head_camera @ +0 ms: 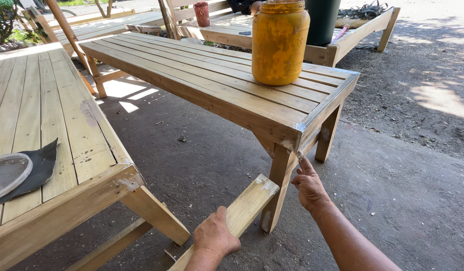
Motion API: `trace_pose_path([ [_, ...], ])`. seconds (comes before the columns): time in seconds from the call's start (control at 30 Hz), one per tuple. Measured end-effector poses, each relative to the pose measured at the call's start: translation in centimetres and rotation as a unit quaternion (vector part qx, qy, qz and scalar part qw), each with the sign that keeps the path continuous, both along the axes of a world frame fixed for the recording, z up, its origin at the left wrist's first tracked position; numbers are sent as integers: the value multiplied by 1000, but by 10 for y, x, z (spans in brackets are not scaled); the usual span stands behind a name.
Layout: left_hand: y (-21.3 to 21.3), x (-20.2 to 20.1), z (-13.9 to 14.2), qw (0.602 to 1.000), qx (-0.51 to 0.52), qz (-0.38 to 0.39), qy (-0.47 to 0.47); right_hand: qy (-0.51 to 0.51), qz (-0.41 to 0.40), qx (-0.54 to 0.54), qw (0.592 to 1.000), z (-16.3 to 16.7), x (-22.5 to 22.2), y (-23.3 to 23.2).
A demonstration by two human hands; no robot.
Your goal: The person holds a small wooden stick in one hand and uses a finger of the other hand to apply white wood filler onto the joints and edges of a wooden bench, working along the corner and leg joints and moving around the bench to reach different spots.
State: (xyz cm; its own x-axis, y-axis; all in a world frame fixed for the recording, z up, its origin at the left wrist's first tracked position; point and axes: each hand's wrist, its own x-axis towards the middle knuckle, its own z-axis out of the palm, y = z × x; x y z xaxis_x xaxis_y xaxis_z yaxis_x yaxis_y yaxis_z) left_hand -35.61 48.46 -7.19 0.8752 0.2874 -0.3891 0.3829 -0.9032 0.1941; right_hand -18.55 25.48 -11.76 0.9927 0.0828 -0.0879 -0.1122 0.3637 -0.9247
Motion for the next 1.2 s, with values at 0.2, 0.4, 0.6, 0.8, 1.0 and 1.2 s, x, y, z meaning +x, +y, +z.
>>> trace_pose_path([
  [0.2, -1, -3, 1, 1000, -2, 2, 9, 3, 5, 22, 1000, 5, 0, 11],
  [0.4, 1, -3, -1, 1000, -6, 5, 16, -6, 2, -70, 998, 0, 7, 20],
  [0.6, 2, -4, -6, 1000, -6, -3, 27, -8, -23, -551, 834, 9, 9, 23],
  [0.8, -2, -5, -6, 1000, 0, -9, 21, 3, 12, -471, 882, 8, -3, 22],
  [1.0, -1, -9, 2, 1000, 3, -5, 6, 8, 4, -259, 966, 6, 0, 32],
  [1.2, -2, -9, 7, 1000, 5, -2, 26, 19, -23, -251, 968, 16, 1, 41],
])
